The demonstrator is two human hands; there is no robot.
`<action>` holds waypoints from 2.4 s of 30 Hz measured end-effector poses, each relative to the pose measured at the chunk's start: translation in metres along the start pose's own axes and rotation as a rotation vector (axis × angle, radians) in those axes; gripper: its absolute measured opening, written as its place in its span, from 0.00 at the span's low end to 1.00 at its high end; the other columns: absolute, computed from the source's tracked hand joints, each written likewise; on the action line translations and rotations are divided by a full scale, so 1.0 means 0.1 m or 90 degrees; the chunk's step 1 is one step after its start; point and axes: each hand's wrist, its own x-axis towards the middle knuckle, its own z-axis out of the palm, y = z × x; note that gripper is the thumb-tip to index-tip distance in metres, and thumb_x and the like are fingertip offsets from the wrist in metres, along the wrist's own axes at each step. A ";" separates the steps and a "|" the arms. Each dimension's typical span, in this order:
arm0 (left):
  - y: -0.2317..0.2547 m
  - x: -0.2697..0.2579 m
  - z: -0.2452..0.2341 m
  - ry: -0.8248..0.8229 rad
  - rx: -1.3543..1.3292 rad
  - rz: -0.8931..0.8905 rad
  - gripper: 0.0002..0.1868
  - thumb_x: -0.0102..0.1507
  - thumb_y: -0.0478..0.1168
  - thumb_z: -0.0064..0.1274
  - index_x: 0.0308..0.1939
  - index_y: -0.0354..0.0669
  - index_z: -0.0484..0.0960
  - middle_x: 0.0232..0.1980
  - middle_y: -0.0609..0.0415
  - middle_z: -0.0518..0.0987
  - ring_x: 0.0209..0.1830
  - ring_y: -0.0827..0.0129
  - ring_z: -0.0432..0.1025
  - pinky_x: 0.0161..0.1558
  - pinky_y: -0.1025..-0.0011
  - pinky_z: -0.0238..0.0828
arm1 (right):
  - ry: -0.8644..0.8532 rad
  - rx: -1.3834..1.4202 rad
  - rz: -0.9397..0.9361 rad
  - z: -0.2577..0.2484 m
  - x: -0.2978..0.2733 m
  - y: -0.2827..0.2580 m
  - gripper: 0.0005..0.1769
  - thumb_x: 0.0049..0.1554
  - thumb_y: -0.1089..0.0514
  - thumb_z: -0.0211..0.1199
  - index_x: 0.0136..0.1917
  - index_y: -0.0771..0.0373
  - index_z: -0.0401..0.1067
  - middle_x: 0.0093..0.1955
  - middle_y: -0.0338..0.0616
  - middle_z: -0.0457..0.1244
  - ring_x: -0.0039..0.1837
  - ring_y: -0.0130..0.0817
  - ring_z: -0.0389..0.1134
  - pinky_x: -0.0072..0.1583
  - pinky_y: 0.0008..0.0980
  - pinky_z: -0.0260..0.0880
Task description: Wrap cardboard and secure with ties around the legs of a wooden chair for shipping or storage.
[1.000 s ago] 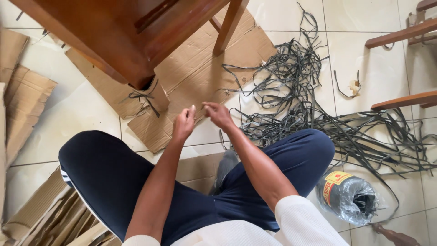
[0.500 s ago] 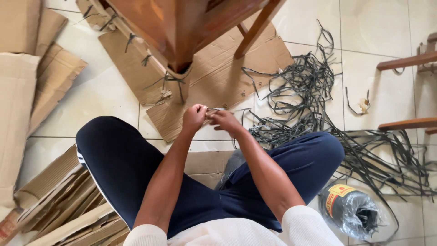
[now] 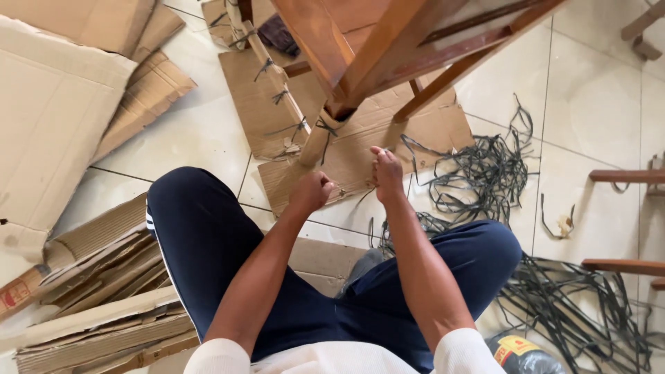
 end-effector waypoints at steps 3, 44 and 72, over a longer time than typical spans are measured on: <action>0.06 0.01 -0.41 -0.001 0.131 0.000 0.14 0.62 0.49 0.54 0.44 0.48 0.87 0.44 0.43 0.84 0.44 0.46 0.79 0.46 0.48 0.74 | -0.018 -0.182 -0.041 0.24 -0.15 -0.53 0.14 0.65 0.54 0.50 0.59 0.57 0.72 0.31 0.29 0.54 0.29 0.21 0.49 0.29 0.25 0.46; 0.31 0.37 -1.64 0.128 -0.117 0.112 0.09 0.64 0.42 0.57 0.40 0.39 0.86 0.33 0.49 0.86 0.31 0.61 0.81 0.36 0.64 0.75 | -0.216 -0.739 -0.330 0.88 -0.08 -1.12 0.12 0.64 0.54 0.51 0.49 0.63 0.72 0.35 0.44 0.69 0.42 0.38 0.72 0.48 0.40 0.70; 0.58 -0.14 -0.74 0.036 -0.592 -0.059 0.12 0.64 0.44 0.60 0.34 0.37 0.83 0.29 0.60 0.78 0.28 0.78 0.67 0.32 0.76 0.63 | -0.259 -0.917 -0.532 1.00 -1.36 -0.95 0.08 0.65 0.55 0.55 0.49 0.61 0.68 0.42 0.51 0.70 0.44 0.55 0.71 0.45 0.54 0.68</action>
